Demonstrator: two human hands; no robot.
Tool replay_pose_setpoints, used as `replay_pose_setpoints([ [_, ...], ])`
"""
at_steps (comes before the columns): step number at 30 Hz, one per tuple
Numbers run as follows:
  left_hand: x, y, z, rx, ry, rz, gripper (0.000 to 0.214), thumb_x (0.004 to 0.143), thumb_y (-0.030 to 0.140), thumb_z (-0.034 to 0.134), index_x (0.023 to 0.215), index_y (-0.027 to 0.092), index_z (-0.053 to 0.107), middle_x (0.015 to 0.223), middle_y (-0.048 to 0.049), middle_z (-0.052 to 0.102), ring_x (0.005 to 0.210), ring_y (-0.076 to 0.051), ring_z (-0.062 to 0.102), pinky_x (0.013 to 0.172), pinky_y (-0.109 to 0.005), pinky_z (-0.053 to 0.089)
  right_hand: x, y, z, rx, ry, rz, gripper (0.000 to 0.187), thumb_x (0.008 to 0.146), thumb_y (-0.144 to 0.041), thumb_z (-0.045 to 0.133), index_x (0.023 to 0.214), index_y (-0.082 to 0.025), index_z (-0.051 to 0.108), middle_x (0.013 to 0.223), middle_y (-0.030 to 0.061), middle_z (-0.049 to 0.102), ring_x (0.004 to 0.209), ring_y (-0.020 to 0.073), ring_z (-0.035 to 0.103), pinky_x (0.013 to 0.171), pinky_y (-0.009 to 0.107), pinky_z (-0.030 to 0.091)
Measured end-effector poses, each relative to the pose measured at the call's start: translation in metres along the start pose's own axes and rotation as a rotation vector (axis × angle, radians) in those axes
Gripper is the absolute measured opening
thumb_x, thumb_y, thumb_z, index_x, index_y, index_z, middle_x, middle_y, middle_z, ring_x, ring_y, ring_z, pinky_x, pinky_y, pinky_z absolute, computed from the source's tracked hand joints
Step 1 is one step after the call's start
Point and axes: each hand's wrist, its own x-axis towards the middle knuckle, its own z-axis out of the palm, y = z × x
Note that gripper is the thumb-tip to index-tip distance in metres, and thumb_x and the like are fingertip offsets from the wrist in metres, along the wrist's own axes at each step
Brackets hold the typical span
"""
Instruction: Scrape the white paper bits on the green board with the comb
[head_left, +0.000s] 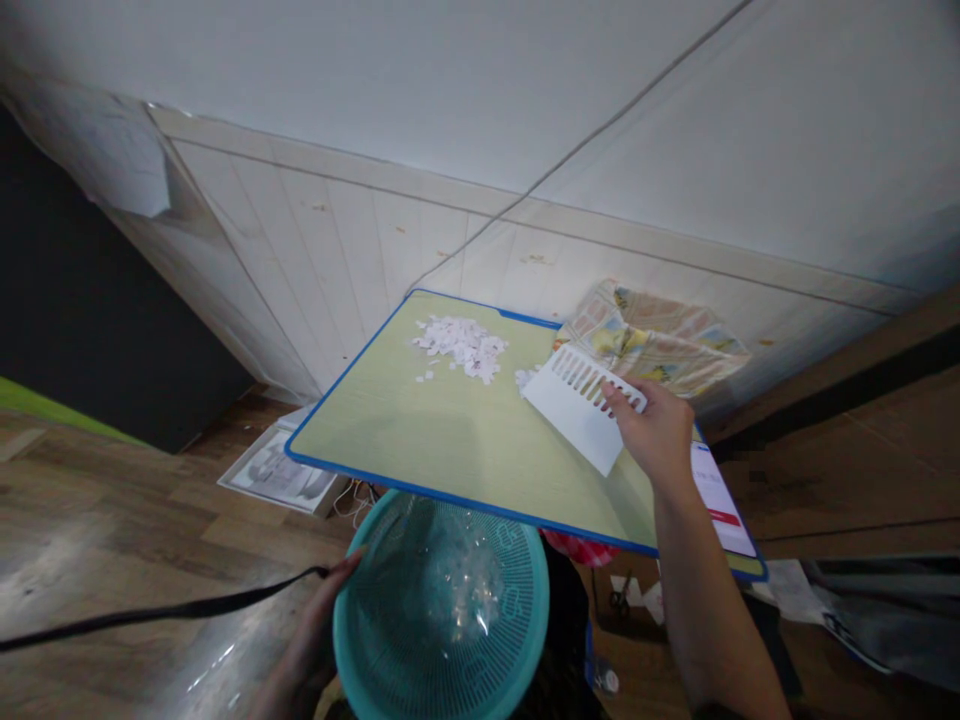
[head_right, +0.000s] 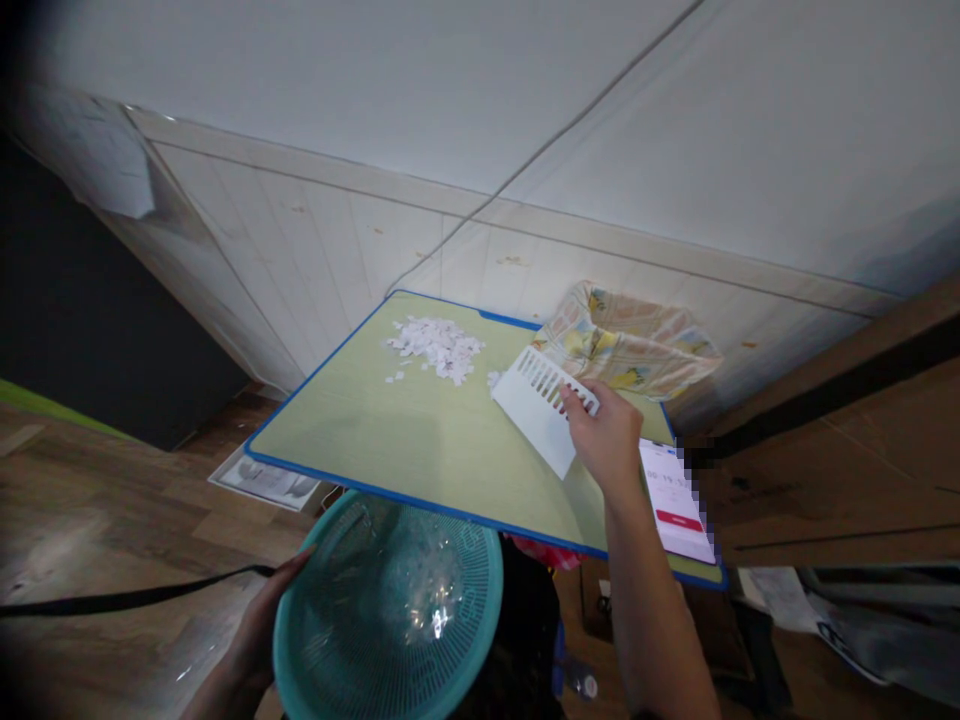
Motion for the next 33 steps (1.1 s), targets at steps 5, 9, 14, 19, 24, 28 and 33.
replay_pose_setpoints([
  [5, 0.003, 0.000, -0.009, 0.044, -0.020, 0.030, 0.016, 0.078, 0.024, 0.079, 0.092, 0.016, 0.082, 0.090, -0.0063, 0.087, 0.110, -0.036, 0.074, 0.102, -0.044, 0.056, -0.007, -0.027, 0.028, 0.218, -0.066, 0.013, 0.041, 0.082, -0.054, 0.068, 0.096, -0.016, 0.077, 0.072, 0.0059, 0.075, 0.062, 0.0227, 0.068, 0.059, 0.032, 0.050],
  [9, 0.002, 0.003, -0.010, 0.016, -0.077, 0.035, 0.019, 0.076, 0.028, 0.081, 0.092, 0.019, 0.084, 0.090, -0.0053, 0.087, 0.112, -0.038, 0.073, 0.105, -0.045, 0.052, -0.006, -0.058, 0.064, 0.268, -0.191, -0.114, 0.032, 0.087, -0.047, 0.065, 0.096, -0.018, 0.075, 0.074, 0.0040, 0.076, 0.063, 0.0208, 0.067, 0.060, 0.030, 0.048],
  [14, 0.000, 0.008, -0.010, 0.026, -0.106, -0.001, 0.020, 0.081, 0.032, 0.077, 0.095, 0.019, 0.084, 0.089, -0.0063, 0.087, 0.106, -0.036, 0.076, 0.103, -0.045, 0.053, 0.005, -0.085, 0.092, 0.203, -0.249, -0.246, 0.025, 0.090, -0.040, 0.062, 0.098, -0.019, 0.074, 0.082, 0.0045, 0.078, 0.068, 0.0207, 0.069, 0.065, 0.030, 0.048],
  [19, -0.004, 0.012, -0.008, 0.023, -0.161, 0.025, 0.019, 0.080, 0.031, 0.079, 0.089, 0.017, 0.085, 0.088, -0.0080, 0.087, 0.085, -0.033, 0.080, 0.095, -0.039, 0.057, 0.014, -0.099, 0.099, 0.115, -0.278, -0.296, 0.023, 0.092, -0.036, 0.061, 0.103, -0.021, 0.074, 0.089, 0.0056, 0.079, 0.076, 0.0225, 0.072, 0.071, 0.031, 0.048],
  [24, -0.010, 0.016, 0.003, 0.034, -0.199, 0.005, 0.022, 0.076, 0.033, 0.082, 0.089, 0.016, 0.085, 0.087, -0.0094, 0.086, 0.096, -0.037, 0.078, 0.095, -0.041, 0.057, 0.022, -0.111, 0.108, 0.007, -0.297, -0.365, 0.022, 0.094, -0.033, 0.061, 0.106, -0.021, 0.075, 0.096, 0.0069, 0.080, 0.085, 0.0253, 0.073, 0.080, 0.034, 0.048],
  [28, -0.015, 0.019, 0.008, 0.050, -0.198, 0.024, 0.020, 0.073, 0.034, 0.085, 0.086, 0.019, 0.085, 0.083, -0.0059, 0.087, 0.101, -0.037, 0.077, 0.098, -0.041, 0.056, 0.027, -0.124, 0.109, -0.027, -0.343, -0.426, 0.024, 0.095, -0.031, 0.060, 0.110, -0.019, 0.074, 0.100, 0.0083, 0.080, 0.090, 0.0262, 0.074, 0.083, 0.035, 0.048],
  [33, -0.013, 0.019, 0.004, 0.014, -0.205, -0.026, 0.023, 0.068, 0.038, 0.088, 0.082, 0.019, 0.085, 0.081, -0.0058, 0.086, 0.099, -0.037, 0.078, 0.100, -0.041, 0.055, 0.032, -0.139, 0.105, -0.058, -0.390, -0.475, 0.025, 0.094, -0.030, 0.061, 0.112, -0.018, 0.074, 0.101, 0.0092, 0.079, 0.090, 0.0259, 0.074, 0.083, 0.034, 0.048],
])
